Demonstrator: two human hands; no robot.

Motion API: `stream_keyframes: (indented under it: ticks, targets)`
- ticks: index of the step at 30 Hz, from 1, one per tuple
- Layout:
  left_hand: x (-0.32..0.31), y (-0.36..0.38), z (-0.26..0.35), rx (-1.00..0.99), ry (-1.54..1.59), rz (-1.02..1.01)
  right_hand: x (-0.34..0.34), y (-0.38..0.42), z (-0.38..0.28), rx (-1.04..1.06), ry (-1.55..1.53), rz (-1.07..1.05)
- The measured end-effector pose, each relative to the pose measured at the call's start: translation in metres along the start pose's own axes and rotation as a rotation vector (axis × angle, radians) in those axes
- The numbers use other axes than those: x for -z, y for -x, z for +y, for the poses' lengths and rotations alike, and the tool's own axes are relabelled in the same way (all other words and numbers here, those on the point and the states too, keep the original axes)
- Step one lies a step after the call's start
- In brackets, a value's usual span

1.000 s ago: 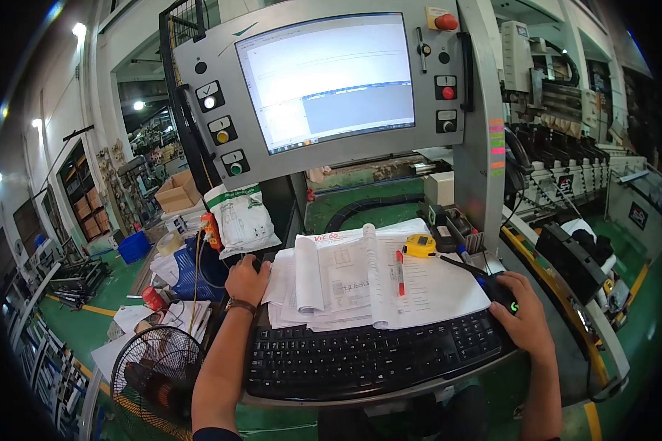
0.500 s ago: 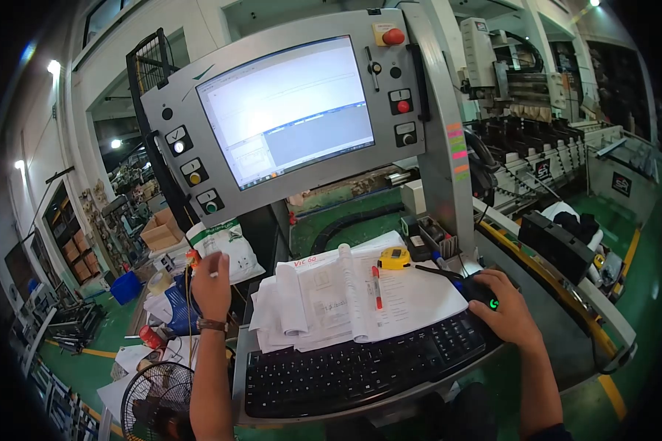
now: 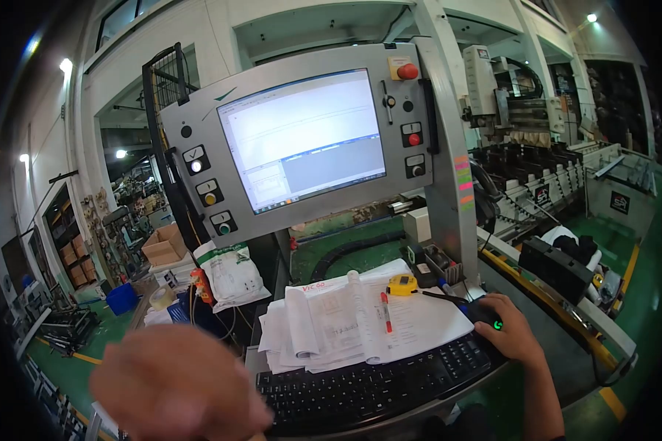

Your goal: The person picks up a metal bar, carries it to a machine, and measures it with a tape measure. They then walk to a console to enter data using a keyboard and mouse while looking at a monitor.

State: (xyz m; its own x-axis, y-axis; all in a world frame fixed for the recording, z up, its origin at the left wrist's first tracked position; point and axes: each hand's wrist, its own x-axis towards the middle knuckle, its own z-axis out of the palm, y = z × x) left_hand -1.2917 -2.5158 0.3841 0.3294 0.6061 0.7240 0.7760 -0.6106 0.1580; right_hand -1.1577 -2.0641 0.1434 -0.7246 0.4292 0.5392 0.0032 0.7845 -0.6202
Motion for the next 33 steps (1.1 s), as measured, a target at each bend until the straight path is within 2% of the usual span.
stream_keyframes:
  ticks: [3, 6, 9, 10, 12, 13, 21, 25, 33]
  targets:
    - [0.000, -0.003, 0.028, 0.006, 0.081, -0.051, 0.000, 0.000, -0.003, -0.011, -0.005, -0.004]
    - [0.005, 0.004, 0.041, 0.127, 0.252, -0.049, -0.001, -0.001, -0.001, 0.003, -0.005, -0.004]
    - [0.008, 0.010, 0.041, 0.083, 0.321, -0.060, -0.003, -0.002, -0.001, 0.030, 0.003, 0.019]
    - [-0.004, 0.010, 0.045, 0.087, 0.317, 0.063, -0.005, -0.002, 0.002, 0.022, -0.005, 0.035]
    - [0.007, -0.003, 0.031, 0.034, 0.365, -0.180, -0.006, -0.002, 0.002, 0.026, -0.027, 0.033]
    - [0.007, -0.006, 0.026, 0.013, 0.396, -0.227, -0.006, -0.002, 0.001, 0.024, -0.037, 0.033]
    - [-0.011, 0.001, 0.033, -0.083, 0.475, 0.003, -0.006, -0.003, -0.003, -0.004, -0.052, -0.001]
    - [-0.019, 0.004, 0.036, -0.127, 0.473, 0.107, -0.008, -0.003, 0.008, 0.047, -0.012, -0.001]
    - [-0.021, 0.007, 0.032, -0.152, 0.472, 0.155, -0.007, -0.003, 0.002, 0.025, -0.026, 0.001]
